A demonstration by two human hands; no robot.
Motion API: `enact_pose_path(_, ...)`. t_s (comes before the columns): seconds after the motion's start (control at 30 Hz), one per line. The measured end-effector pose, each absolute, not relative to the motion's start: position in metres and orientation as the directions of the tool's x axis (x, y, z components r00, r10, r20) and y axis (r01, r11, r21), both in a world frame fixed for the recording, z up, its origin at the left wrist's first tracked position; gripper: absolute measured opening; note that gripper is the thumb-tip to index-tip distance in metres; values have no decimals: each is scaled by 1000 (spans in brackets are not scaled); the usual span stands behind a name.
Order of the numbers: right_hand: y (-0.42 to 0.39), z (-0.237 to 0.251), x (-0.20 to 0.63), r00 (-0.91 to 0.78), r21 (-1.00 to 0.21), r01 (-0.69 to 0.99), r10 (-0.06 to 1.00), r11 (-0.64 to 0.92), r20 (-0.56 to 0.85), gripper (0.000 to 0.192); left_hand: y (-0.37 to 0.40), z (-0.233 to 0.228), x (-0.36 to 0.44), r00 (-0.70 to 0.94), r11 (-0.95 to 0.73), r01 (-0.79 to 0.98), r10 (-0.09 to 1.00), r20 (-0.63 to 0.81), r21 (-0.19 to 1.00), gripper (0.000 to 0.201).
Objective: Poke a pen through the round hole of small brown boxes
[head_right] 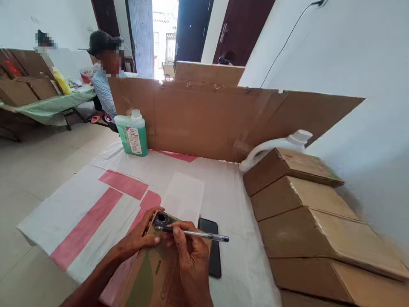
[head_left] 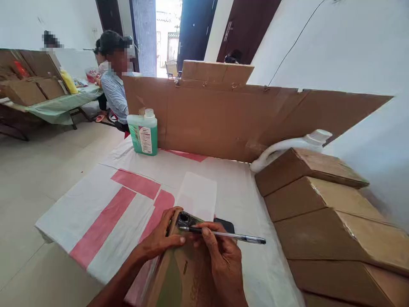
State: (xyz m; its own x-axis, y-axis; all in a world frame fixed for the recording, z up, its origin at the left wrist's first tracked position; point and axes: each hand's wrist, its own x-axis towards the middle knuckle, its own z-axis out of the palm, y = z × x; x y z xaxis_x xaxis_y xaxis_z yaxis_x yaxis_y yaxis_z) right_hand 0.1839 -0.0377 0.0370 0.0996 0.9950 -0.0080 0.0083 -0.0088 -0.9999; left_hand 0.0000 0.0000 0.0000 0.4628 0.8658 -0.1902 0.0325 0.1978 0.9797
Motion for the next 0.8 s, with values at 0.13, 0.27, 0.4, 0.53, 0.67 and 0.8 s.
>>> enact_pose_path(0.13, -23, 45, 233, 422, -990, -104, 906, 98, 45, 33, -2, -9, -3, 470, 224, -76, 868, -163, 972, 86)
enact_pose_path(0.27, 16, 23, 309, 522, -870, 464, 845, -168, 115, 31, -6, -17, -11, 459, 248, -155, 875, -153, 956, 84)
enact_pose_path(0.4, 42, -20, 347, 381, -431, 811, 916, -396, -123, 24, -9, -22, -12, 435, 287, -160, 880, -194, 944, 84)
enact_pose_path(0.53, 53, -49, 336, 348, -301, 867, 915, -397, -206, 15, -13, -23, -8, 399, 293, -155, 892, -211, 943, 85)
enact_pose_path(0.67, 42, -49, 329, 356, -264, 875, 909, -405, -215, 17, -15, -20, -7, 354, 301, -147, 905, -234, 942, 86)
enact_pose_path(0.8, 1, -46, 317, 415, -278, 839, 881, -467, -229, 33, -16, -18, -8, 303, 293, -147, 922, -239, 945, 83)
